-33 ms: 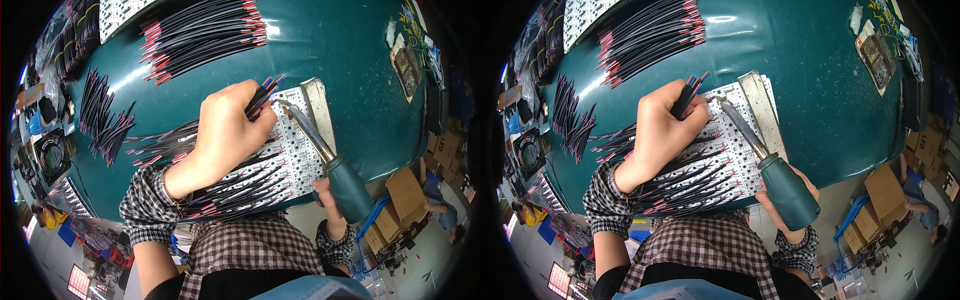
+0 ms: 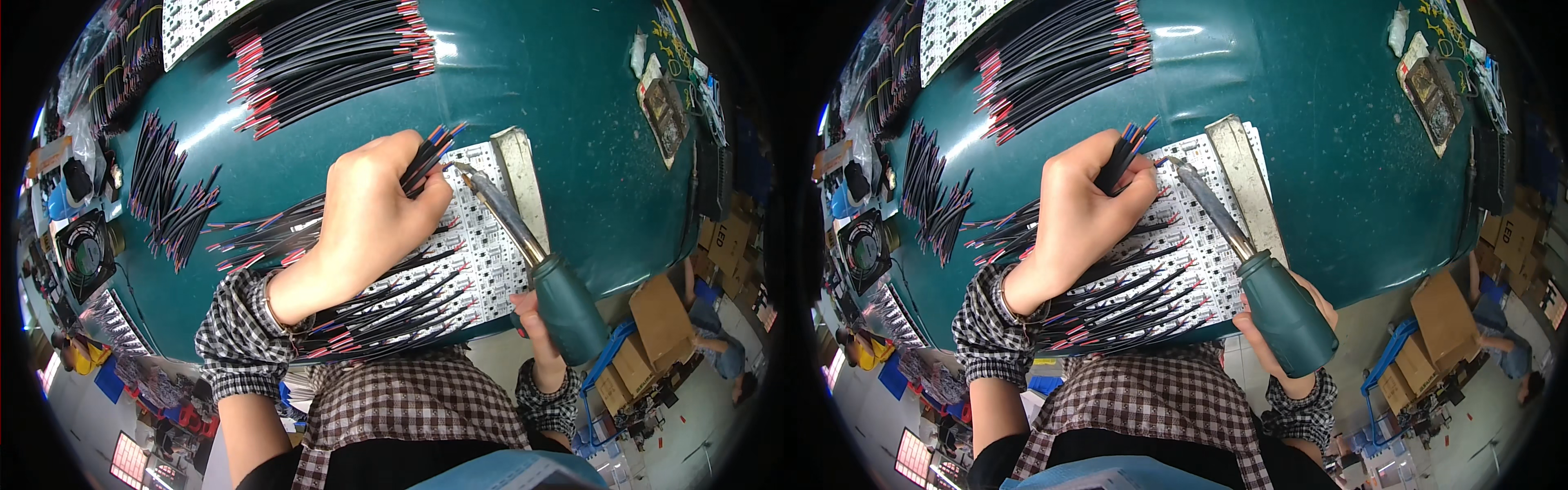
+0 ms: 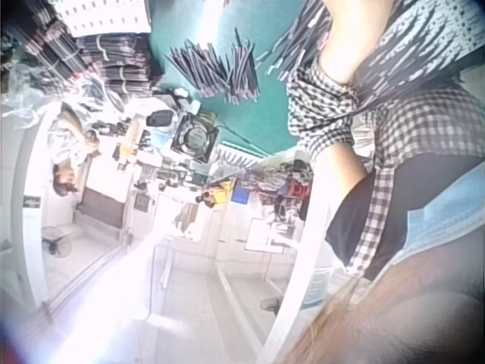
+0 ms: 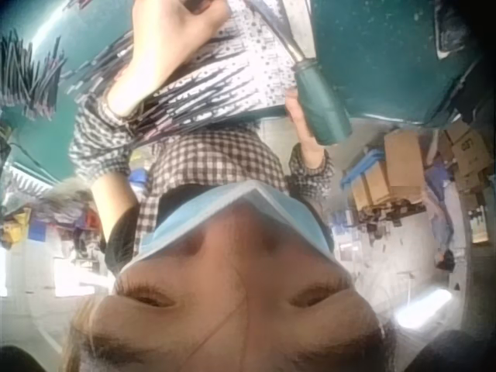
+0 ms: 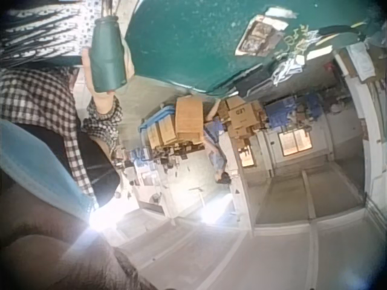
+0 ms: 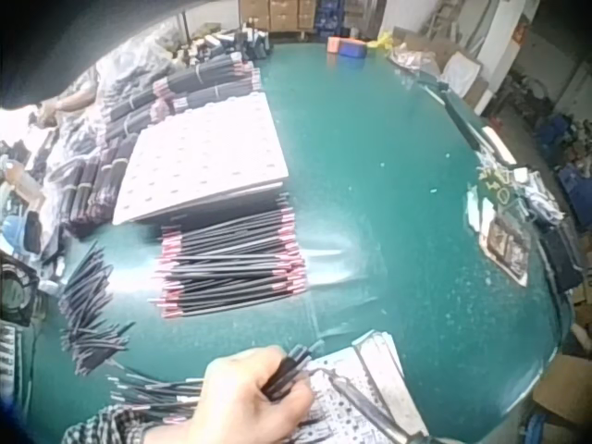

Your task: The person places wires onto a circuit board assembly jig by hand.

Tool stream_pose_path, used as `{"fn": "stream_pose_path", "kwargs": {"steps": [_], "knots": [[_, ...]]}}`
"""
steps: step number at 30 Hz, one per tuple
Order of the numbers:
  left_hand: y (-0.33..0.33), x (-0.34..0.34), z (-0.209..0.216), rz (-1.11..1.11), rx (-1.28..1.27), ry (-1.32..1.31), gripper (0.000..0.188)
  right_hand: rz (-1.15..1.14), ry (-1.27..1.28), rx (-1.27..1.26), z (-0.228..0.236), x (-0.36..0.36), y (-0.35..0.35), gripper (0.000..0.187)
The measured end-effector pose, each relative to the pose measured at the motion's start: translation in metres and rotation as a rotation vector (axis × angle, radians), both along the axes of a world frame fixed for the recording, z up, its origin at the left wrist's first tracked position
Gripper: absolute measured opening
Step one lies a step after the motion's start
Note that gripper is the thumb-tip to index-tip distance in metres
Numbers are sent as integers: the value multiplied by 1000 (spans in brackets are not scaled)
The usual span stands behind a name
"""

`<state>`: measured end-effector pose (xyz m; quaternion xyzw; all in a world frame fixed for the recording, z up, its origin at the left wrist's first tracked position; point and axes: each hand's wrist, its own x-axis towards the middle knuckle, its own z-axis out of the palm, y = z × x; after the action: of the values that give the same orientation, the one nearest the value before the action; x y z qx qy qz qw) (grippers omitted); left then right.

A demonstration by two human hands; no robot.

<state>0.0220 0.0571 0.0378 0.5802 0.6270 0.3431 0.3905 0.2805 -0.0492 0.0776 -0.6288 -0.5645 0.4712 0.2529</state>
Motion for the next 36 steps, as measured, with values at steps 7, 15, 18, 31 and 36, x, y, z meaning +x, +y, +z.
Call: {"fn": "stream_pose_path", "kwargs": {"steps": [7,15,18,31,36], "knots": [[0,0,-1,3,19,4,5,135,-28,105,7,-2,10,54],[-1,-1,-2,-15,38,13,7,-228,369,-7,10,-16,11,66],[-3,1,-2,11,71,-10,10,-218,355,-16,15,-15,16,67],[-1,5,-4,72,100,-2,15,-78,179,-30,8,-7,15,63],[0,6,-2,76,87,8,16,10,91,42,2,-5,15,63]]}}
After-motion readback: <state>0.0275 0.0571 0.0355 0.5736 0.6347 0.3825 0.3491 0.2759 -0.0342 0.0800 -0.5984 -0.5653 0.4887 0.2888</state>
